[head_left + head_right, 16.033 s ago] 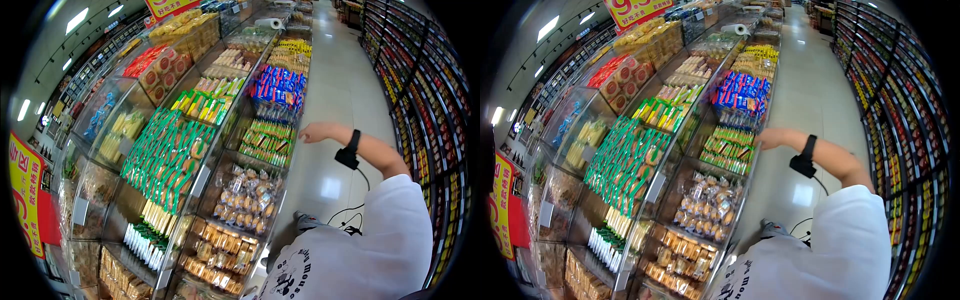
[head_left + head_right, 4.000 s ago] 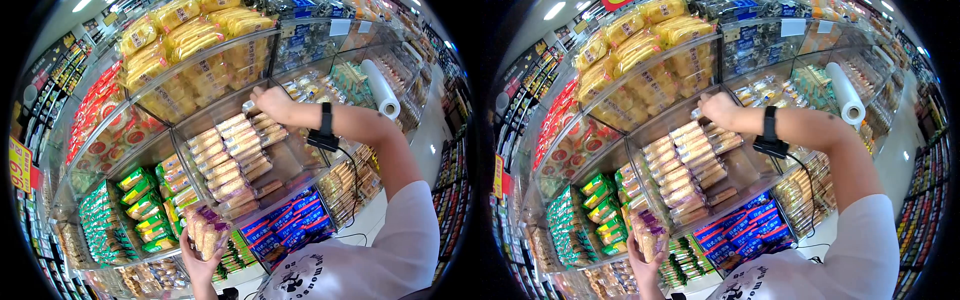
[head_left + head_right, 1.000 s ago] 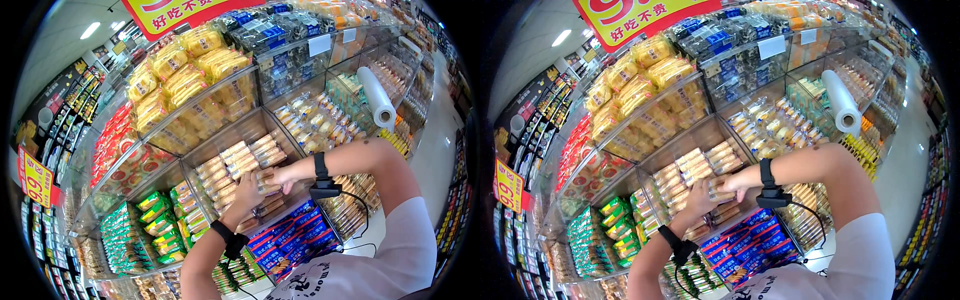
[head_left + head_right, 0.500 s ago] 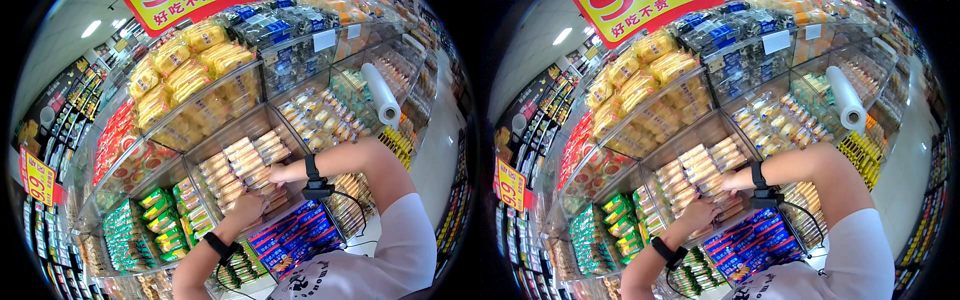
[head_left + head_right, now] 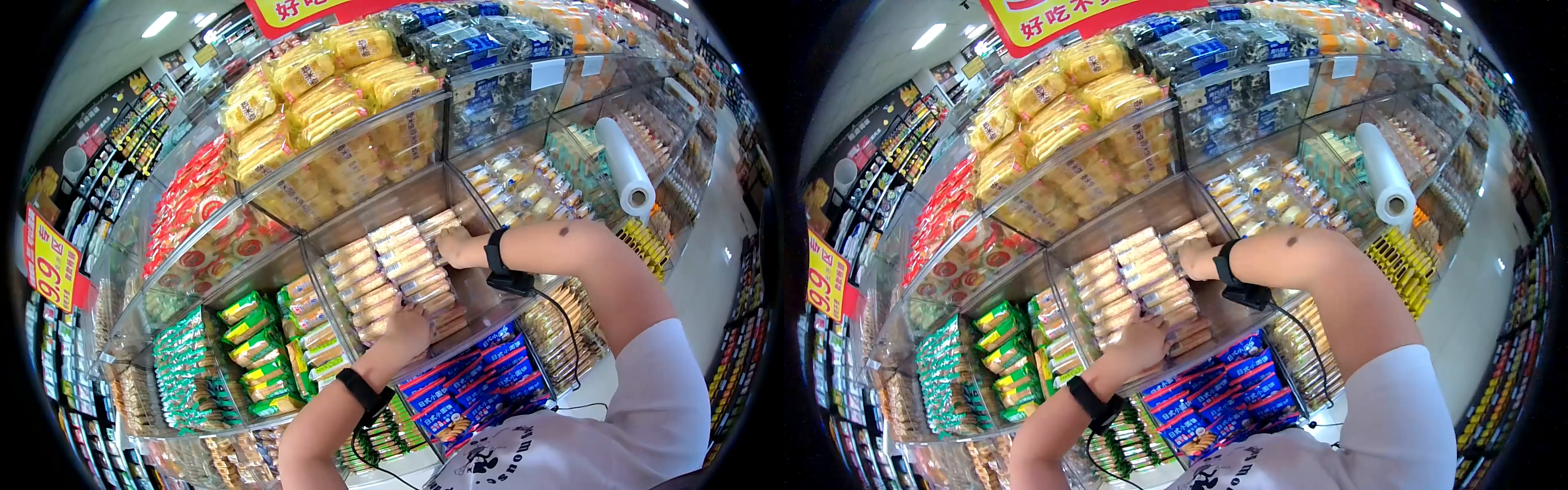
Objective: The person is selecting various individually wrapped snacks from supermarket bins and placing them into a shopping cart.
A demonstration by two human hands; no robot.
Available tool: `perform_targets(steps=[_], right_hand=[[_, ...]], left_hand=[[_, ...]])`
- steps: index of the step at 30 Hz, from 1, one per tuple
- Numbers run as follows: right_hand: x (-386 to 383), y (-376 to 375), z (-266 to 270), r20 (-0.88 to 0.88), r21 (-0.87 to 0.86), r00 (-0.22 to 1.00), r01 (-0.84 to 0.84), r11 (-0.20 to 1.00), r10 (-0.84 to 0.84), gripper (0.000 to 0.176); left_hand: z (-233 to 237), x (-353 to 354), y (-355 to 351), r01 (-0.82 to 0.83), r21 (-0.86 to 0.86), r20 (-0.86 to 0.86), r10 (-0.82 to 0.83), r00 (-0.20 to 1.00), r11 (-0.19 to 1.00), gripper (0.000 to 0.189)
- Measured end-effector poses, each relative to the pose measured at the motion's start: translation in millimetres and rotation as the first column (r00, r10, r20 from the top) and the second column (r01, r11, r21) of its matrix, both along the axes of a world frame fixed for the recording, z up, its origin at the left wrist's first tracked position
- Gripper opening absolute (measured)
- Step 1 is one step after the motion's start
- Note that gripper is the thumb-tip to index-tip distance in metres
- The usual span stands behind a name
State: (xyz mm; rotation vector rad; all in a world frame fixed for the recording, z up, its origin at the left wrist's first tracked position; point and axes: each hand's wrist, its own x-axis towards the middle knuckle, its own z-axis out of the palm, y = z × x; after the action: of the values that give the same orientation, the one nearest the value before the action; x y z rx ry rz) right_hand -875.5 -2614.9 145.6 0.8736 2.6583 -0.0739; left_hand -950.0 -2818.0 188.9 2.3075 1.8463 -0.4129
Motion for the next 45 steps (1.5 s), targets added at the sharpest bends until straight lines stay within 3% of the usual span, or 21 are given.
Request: perform_targets(steps=[3, 4, 6, 8, 12, 17, 19, 20, 22, 26, 29, 30, 31, 35, 38, 41, 45], right_hand=[[-8.7, 7.4, -41.3, -0.15, 0.136, 0.987, 0.085, 0.987, -0.064, 0.024], [1.2, -13.4, 11.7, -0.061, 0.143, 0.993, -0.087, 0.986, 0.096, 0.021], [0.8, -12.7, 5.9, -0.11, 0.207, 0.99, -0.068, 0.976, 0.092, 0.024], [2.9, -9.7, 12.7, -0.041, 0.13, 0.997, -0.06, 0.99, 0.066, 0.029], [1.6, 0.4, 21.2, 0.042, -0.016, 0.998, -0.04, 0.999, 0.041, 0.043], [-7.1, -2.9, 36.0, 0.295, -0.08, 0.955, 0.026, 0.996, -0.001, 0.05], [-11.9, -4.0, 41.8, 0.381, -0.078, 0.923, 0.08, 0.994, -0.045, 0.053], [-5.6, -9.5, 55.6, 0.335, -0.109, 0.942, 0.037, 0.993, 0.002, 0.045], [12.6, -27.1, 97.6, 0.236, -0.164, 0.967, -0.057, 0.985, 0.095, 0.028], [27.8, -41.0, 125.5, 0.148, -0.111, 0.901, -0.396, 0.912, 0.409, 0.019], [32.4, -51.3, 128.1, 0.334, -0.096, 0.809, -0.481, 0.871, 0.483, 0.023], [31.9, -51.6, 123.1, 0.393, -0.092, 0.777, -0.5, 0.861, 0.492, 0.025], [17.2, -50.2, 111.2, 0.554, -0.211, 0.714, -0.376, 0.902, 0.427, 0.034], [29.3, -65.3, 125.7, 0.416, -0.055, 0.847, -0.34, 0.939, 0.331, 0.045], [34.3, -60.5, 125.3, 0.309, -0.142, 0.874, -0.347, 0.927, 0.375, 0.043], [38.2, -71.6, 131.4, 0.318, -0.2, 0.846, -0.383, 0.902, 0.429, 0.043], [35.2, -87.9, 95.7, 0.125, -0.332, 0.815, -0.502, 0.798, 0.565, 0.045]], left_hand=[[6.3, 0.3, 0.0, -0.004, -0.017, 0.017, 0.004, 1.0, 1.0, 0.035], [6.4, 0.3, 0.2, -0.002, -0.025, 0.02, 0.003, 1.0, 1.0, 0.035], [4.9, 1.0, 0.7, -0.024, -0.049, 0.043, 0.026, 0.999, 0.999, 0.035], [8.3, 0.8, 4.0, -0.048, -0.124, 0.038, 0.054, 0.998, 0.991, 0.036], [11.2, 0.1, 1.8, -0.035, -0.1, 0.047, 0.039, 0.998, 0.994, 0.034], [5.3, -1.6, 1.4, -0.04, -0.022, 0.077, 0.042, 0.996, 0.999, 0.031], [9.8, -1.0, 4.1, -0.057, -0.094, 0.088, 0.065, 0.994, 0.994, 0.031], [11.4, -0.4, 4.3, -0.065, -0.133, 0.095, 0.078, 0.992, 0.989, 0.032], [5.4, -1.2, 1.8, -0.068, -0.041, 0.079, 0.072, 0.994, 0.997, 0.033], [4.4, 0.7, 2.4, -0.108, -0.027, 0.057, 0.11, 0.992, 0.994, 0.033], [11.5, 5.7, 4.8, -0.102, 0.04, -0.104, 0.106, 0.989, 0.994, 0.031], [11.9, 5.5, 5.4, -0.103, 0.049, -0.088, 0.107, 0.99, 0.993, 0.03], [12.1, 4.8, 6.0, -0.106, 0.059, -0.071, 0.11, 0.991, 0.993, 0.029], [15.9, -0.9, 11.5, -0.136, 0.158, 0.056, 0.129, 0.99, 0.978, 0.025], [20.7, -7.8, 21.4, -0.218, 0.092, 0.155, 0.202, 0.967, 0.972, 0.026], [17.5, -18.3, 13.3, -0.193, 0.2, 0.264, 0.137, 0.955, 0.961, 0.036], [17.5, -24.9, 10.6, -0.134, 0.236, 0.258, 0.071, 0.964, 0.962, 0.047]])
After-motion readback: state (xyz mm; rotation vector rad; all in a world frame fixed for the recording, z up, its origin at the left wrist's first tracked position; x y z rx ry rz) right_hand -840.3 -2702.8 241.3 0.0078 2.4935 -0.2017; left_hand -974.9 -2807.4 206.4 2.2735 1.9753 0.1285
